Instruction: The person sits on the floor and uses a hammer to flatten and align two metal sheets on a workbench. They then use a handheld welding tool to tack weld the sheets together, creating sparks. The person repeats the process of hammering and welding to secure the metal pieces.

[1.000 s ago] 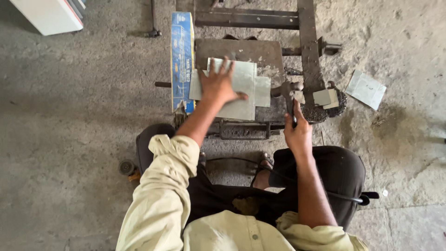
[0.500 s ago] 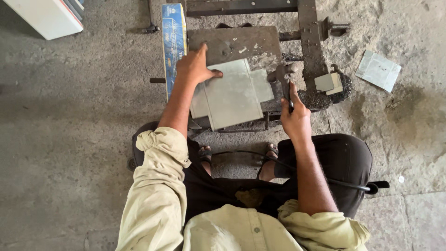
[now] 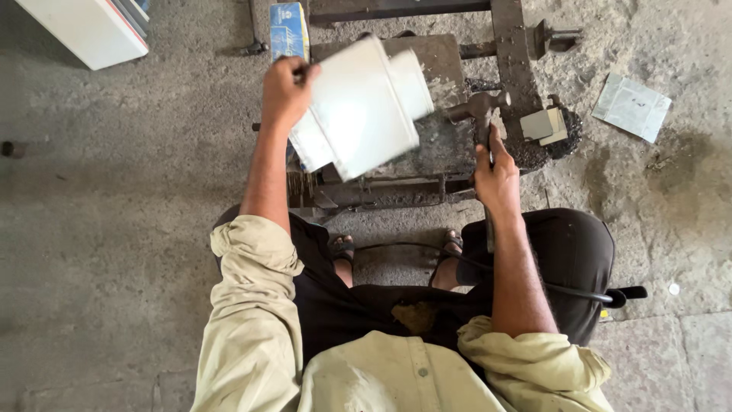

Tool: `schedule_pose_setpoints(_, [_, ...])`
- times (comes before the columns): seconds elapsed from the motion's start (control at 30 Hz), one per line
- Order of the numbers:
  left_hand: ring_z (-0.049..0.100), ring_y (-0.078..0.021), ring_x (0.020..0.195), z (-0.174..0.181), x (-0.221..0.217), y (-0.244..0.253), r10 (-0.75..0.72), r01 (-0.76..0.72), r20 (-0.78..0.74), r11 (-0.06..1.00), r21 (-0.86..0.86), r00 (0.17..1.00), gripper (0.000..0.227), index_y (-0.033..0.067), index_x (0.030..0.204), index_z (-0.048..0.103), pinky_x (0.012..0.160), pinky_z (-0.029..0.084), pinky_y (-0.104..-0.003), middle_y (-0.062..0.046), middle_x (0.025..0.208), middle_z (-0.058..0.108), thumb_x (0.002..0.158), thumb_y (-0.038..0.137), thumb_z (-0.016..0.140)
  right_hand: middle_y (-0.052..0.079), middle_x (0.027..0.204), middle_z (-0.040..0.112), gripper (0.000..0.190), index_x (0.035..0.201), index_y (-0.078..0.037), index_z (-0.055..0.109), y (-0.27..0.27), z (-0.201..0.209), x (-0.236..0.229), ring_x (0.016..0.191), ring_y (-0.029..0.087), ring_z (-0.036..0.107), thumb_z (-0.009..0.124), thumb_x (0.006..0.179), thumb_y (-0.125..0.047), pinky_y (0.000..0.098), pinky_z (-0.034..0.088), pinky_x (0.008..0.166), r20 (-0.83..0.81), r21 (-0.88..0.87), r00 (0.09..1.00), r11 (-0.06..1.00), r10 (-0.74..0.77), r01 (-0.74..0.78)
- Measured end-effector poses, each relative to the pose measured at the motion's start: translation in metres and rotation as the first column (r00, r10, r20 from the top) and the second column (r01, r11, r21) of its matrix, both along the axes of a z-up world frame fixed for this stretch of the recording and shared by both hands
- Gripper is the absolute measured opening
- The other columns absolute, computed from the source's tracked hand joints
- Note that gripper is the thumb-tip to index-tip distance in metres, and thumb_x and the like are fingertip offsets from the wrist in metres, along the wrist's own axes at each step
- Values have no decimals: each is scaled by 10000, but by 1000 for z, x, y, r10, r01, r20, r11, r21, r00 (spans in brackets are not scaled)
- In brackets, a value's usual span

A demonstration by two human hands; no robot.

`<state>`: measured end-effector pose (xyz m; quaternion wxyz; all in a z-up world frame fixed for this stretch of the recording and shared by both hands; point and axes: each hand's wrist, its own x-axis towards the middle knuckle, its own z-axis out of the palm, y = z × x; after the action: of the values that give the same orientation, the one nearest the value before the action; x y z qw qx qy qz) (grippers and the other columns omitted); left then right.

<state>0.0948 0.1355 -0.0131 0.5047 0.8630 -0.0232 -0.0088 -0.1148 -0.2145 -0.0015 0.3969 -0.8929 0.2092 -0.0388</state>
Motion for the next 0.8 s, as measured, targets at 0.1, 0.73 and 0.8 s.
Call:
schedule_pose_setpoints(0.1, [672,-206,781,-16,1,-8,184,-183,-25,982,51,983,294,26,1009,711,687,573,-393,-138,1019,758,1050,303,620,246,1067,744,530,1586,-55,414,-3,-8,-2,746,302,741,521,1080,-171,430,570,644,120,-42,992,999,35,-30])
schedule_pose_setpoints(0.73, [147,-536,1498,-58,-8,-44,-271,420,-358,786,454,894,1471,-124,1549,62,1238,234,-503,-383,1617,74,614,541,983,320,948,715,569,1588,-109,420,48,3,-1,864,419,758,613,1053,-124,476,588,697,235,-223,952,964,196,-143])
schedule_pose_setpoints(0.8, [156,-540,1489,-56,-10,-45,-264,411,-358,798,441,896,1459,-109,1557,61,1231,248,-496,-384,1622,61,617,524,980,319,952,717,570,1590,-105,417,47,2,-1,868,413,761,607,1052,-123,474,591,700,225,-218,955,965,193,-143])
